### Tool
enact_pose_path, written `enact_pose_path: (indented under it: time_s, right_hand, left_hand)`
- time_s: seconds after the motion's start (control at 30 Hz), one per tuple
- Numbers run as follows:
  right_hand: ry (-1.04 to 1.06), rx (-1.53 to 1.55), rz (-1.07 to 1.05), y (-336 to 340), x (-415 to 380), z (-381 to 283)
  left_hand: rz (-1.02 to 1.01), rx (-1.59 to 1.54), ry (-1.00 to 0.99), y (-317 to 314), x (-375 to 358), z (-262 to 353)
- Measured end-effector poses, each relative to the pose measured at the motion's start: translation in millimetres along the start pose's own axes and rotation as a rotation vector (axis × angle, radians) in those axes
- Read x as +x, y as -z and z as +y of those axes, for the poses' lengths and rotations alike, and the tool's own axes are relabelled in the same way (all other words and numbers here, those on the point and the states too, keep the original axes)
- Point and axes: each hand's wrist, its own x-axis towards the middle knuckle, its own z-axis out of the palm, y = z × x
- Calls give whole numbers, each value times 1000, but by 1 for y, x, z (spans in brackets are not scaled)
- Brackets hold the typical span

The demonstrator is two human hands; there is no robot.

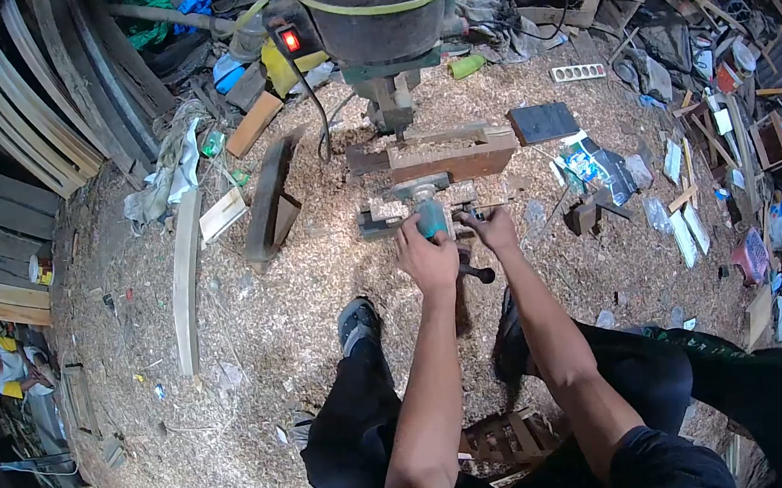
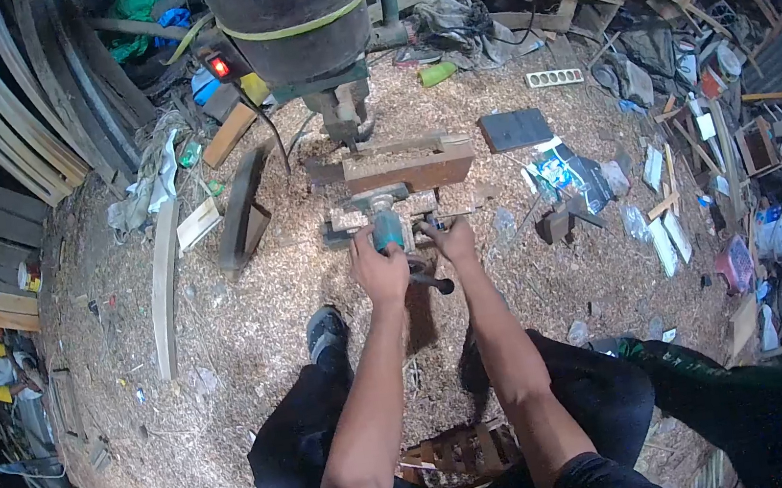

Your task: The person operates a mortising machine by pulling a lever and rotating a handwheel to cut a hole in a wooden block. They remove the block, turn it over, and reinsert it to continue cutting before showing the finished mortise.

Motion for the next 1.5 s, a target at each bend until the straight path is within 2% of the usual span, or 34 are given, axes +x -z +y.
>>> enact_pose_path:
  time_s: [0.07, 0.13, 0.2, 0.23, 0.27, 0.33, 0.4, 0.43, 0.53, 0.57, 0.67, 0.73, 0.8, 0.9, 0.93, 1.0, 1.03, 1.13, 1.17, 1.27, 1.3, 1.33, 1.4, 1.5]
  right_hand:
    - [-303, 478, -313, 2, 15, 22]
    - [-293, 462, -139, -2, 6, 5]
    - [-195, 10, -233, 32, 7, -36]
    - [-229, -118, -142, 34, -2, -60]
    - [-64, -197, -88, 15, -3, -39]
    - [63, -238, 43, 9, -13, -37]
    - [-85, 129, -107, 11, -3, -21]
    - [-293, 412, -375, 25, 4, -16]
    - [-463, 926, -483, 27, -1, 6]
    - [-461, 982, -481, 21, -2, 13]
    - [-524, 894, -405, 15, -1, 15]
    - [-410, 757, -356, 23, -1, -2]
    - [-214, -142, -188, 30, -1, -32]
    - [-157, 212, -96, -9, -1, 24]
    - [-377, 374, -479, 28, -3, -13]
    - [-680, 1202, -582, 22, -6, -4]
    - [-620, 1209, -543, 17, -5, -1]
    - [-652, 1081, -409, 15, -6, 1]
    - [-633, 929, -399, 10, -1, 8]
    - [-384, 431, -288, 11, 4, -3]
    - [-404, 217, -218, 8, 6, -12]
    - [-314, -44, -120, 10, 4, -17]
    - [-324, -18, -247, 25, 5, -23]
    - [-429, 862, -387, 32, 3, -26]
  left_hand:
    - [9, 36, 4, 0, 1, 3]
    - [16, 39, -8, 1, -1, 3]
    - [10, 37, 1, -1, 2, 1]
    - [4, 35, 9, -2, 0, -1]
    - [4, 19, 4, -2, -3, -1]
    - [21, -16, -20, -2, 0, -2]
    - [19, 17, -15, -1, 1, 0]
    - [11, 22, -4, 1, 0, 2]
    - [11, 15, -2, 1, -3, 3]
    - [18, 8, -11, 0, -1, 3]
    - [24, 30, 2, 0, -1, 4]
    - [13, 47, 11, 1, -3, 3]
    - [14, 38, 12, 0, -1, 5]
    - [29, 12, 19, -2, -1, 6]
    - [37, 15, 18, -2, -1, 6]
    - [44, 19, 12, -3, -1, 2]
    - [42, 19, 2, -3, -2, 0]
    - [36, 42, 5, -3, 0, 2]
    - [30, 43, 4, -2, 0, 3]
    - [22, 24, 3, 0, 1, 4]
    - [18, 13, 5, 0, 0, 5]
    - [56, 19, -21, -1, -1, 7]
    - [135, 34, -72, -2, -1, 9]
    - [101, 34, -64, -2, 0, 6]
